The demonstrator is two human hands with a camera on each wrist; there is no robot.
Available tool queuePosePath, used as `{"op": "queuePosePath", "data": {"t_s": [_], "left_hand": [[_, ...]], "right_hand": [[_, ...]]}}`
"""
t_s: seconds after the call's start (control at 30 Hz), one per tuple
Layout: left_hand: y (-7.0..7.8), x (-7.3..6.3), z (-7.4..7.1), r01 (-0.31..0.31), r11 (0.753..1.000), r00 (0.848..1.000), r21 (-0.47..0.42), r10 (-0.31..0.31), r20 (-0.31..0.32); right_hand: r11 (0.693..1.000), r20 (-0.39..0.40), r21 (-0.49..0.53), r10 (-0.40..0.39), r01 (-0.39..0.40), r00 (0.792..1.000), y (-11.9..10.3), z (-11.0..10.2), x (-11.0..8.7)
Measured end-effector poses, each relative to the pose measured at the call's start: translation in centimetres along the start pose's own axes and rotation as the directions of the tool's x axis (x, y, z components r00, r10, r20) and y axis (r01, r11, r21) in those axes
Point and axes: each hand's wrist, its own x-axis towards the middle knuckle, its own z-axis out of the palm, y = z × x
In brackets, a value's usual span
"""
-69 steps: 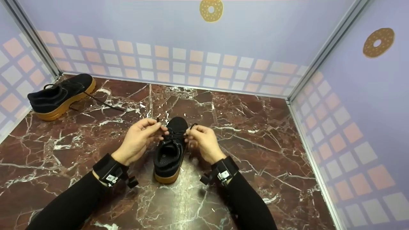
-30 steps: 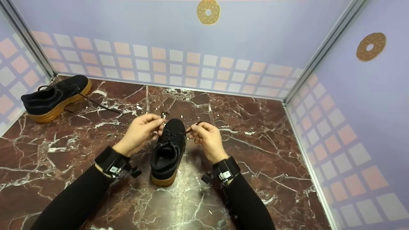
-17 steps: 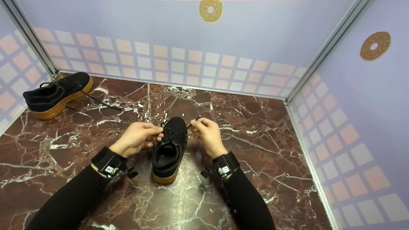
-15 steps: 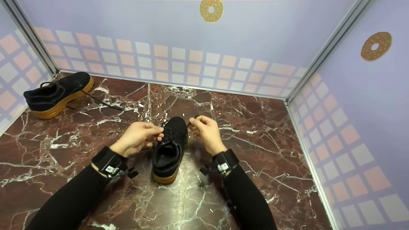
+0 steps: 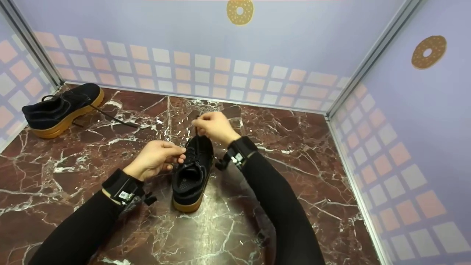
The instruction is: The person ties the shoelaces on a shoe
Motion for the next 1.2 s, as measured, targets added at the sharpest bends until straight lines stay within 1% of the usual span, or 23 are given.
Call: {"op": "queuePosePath", "data": {"t_s": [0.1,0.2,0.3,0.33,0.4,0.5,0.57,0.8,1.0,1.07,1.2], "left_hand": [[0.1,0.0,0.0,0.001,1.0,1.0,0.004,-0.001,0.003],[0.0,0.1,-0.1,0.0,1.0,1.0,0.009,0.0,0.001],[0.0,0.0,-0.1,-0.007,1.0,1.0,0.008,0.007,0.001],[0.0,0.0,-0.1,-0.008,1.0,1.0,0.007,0.008,0.003],[0.0,-0.1,0.0,-0.01,1.0,1.0,0.003,0.01,0.009],[0.1,-0.2,0.0,-0.008,1.0,1.0,-0.005,0.008,0.011],[0.2,-0.2,0.0,-0.005,1.0,1.0,-0.01,0.005,0.008],[0.1,-0.2,0.1,-0.004,1.0,1.0,-0.016,0.004,0.001],[0.0,-0.1,0.0,-0.01,0.999,1.0,-0.036,0.01,-0.003],[0.1,-0.1,0.0,-0.017,0.999,1.0,-0.045,0.017,-0.006],[0.2,-0.1,-0.1,-0.055,0.997,0.998,-0.051,0.055,0.008]], "right_hand": [[0.991,0.05,-0.132,-0.012,0.019,0.999,-1.0,1.0,0.7],[0.964,0.109,-0.257,-0.035,0.063,0.993,-1.7,1.8,1.2],[0.933,0.168,-0.343,-0.058,0.113,0.984,-2.2,2.4,1.4],[0.919,0.18,-0.373,-0.067,0.131,0.981,-2.2,2.5,1.4],[0.901,0.196,-0.405,-0.08,0.156,0.977,-2.1,2.6,1.4],[0.89,0.192,-0.425,-0.086,0.162,0.978,-1.4,2.4,1.5],[0.892,0.181,-0.426,-0.082,0.154,0.98,-0.8,2.1,1.5],[0.915,0.123,-0.389,-0.062,0.105,0.991,0.9,0.8,0.9],[0.925,0.117,-0.363,-0.073,0.111,0.99,2.0,0.2,0.3],[0.931,0.118,-0.347,-0.075,0.111,0.99,2.2,0.1,0.1],[0.946,0.109,-0.31,-0.059,0.091,0.992,2.4,-0.1,-0.6]]}}
